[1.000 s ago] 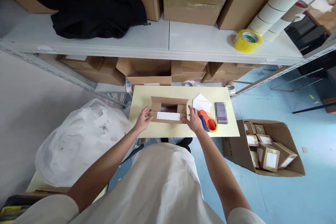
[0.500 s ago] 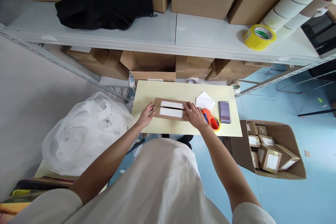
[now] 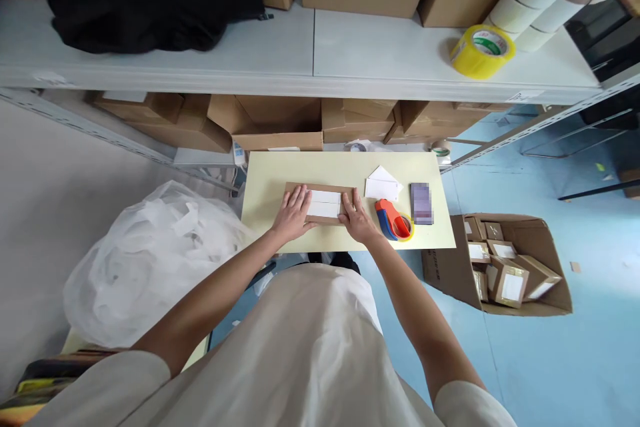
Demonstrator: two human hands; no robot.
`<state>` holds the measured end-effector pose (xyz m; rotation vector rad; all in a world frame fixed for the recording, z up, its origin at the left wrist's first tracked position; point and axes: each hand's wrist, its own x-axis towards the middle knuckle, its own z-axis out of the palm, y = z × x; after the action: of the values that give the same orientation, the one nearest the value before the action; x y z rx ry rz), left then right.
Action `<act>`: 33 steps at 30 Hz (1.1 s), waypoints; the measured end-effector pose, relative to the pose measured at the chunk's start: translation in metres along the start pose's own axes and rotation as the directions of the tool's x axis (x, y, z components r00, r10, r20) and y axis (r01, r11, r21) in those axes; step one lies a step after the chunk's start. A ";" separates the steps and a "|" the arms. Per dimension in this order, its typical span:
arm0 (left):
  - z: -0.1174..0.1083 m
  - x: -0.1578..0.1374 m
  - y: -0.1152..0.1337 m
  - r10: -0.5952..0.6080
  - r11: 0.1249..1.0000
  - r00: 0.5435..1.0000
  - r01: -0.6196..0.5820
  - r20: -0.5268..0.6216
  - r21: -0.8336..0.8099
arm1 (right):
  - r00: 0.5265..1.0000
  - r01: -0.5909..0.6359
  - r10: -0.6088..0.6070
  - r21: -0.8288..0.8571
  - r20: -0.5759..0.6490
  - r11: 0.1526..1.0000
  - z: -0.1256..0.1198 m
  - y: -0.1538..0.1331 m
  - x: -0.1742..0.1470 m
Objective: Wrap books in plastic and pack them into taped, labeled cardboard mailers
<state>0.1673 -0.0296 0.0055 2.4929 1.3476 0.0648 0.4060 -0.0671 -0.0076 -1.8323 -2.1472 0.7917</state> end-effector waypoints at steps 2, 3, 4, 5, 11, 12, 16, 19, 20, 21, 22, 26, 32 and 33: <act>0.004 0.004 0.003 -0.016 0.999 1.000 0.016 0.007 0.049 | 0.999 -0.034 0.034 0.048 0.005 0.998 0.002 -0.002 0.006; 0.005 0.005 0.004 -0.009 0.998 1.000 0.008 0.008 0.066 | 0.999 -0.049 0.049 0.048 0.000 0.998 0.002 -0.004 0.011; 0.005 0.006 0.005 0.001 0.997 1.000 -0.002 0.008 0.077 | 0.998 -0.059 0.060 0.038 -0.011 0.998 0.002 -0.005 0.015; 0.004 0.007 0.006 0.007 0.996 1.000 -0.007 0.007 0.084 | 0.998 -0.061 0.062 0.023 -0.024 0.998 0.002 -0.006 0.018; 0.007 0.008 0.011 -0.055 0.995 0.998 0.054 0.009 0.085 | 0.974 -0.108 0.100 -0.030 -0.203 0.994 -0.007 0.039 -0.014; 0.009 0.007 0.012 -0.059 0.995 0.998 0.058 0.009 0.085 | 0.947 -0.194 0.181 -0.025 -0.267 0.981 -0.007 0.054 -0.028; 0.015 0.005 0.016 -0.067 0.993 0.998 0.067 -0.003 0.098 | 0.880 -0.464 0.451 -0.066 -0.150 0.883 -0.005 0.102 -0.067; 0.016 0.003 0.020 -0.090 0.991 0.996 0.089 0.003 0.105 | 0.841 -0.535 0.540 -0.107 0.028 0.838 -0.001 0.111 -0.065; 0.017 0.002 0.021 -0.099 0.990 0.995 0.098 0.005 0.104 | 0.826 -0.553 0.561 -0.107 0.059 0.826 -0.001 0.110 -0.061; 0.017 0.001 0.023 -0.106 0.989 0.994 0.104 0.007 0.101 | 0.815 -0.568 0.576 -0.103 0.072 0.817 -0.002 0.108 -0.057; 0.018 -0.001 0.025 -0.111 0.989 0.994 0.110 0.007 0.096 | 0.809 -0.577 0.584 -0.097 0.072 0.811 -0.005 0.106 -0.053; 0.022 -0.005 0.027 -0.115 0.990 0.993 0.115 -0.007 0.079 | 0.854 -0.520 0.519 0.004 -0.034 0.854 -0.041 0.094 -0.043; 0.023 -0.007 0.022 -0.077 0.996 0.995 0.080 -0.059 0.049 | 0.955 -0.090 0.212 0.479 -0.206 0.873 -0.107 0.032 0.007; 0.023 -0.007 0.021 -0.064 0.997 0.996 0.067 -0.063 0.041 | 0.972 -0.061 0.166 0.506 -0.165 0.861 -0.112 0.019 0.020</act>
<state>0.1844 -0.0517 -0.0092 2.4989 1.4698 0.1001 0.4719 -0.0168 0.0719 -1.6819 -1.5311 1.0201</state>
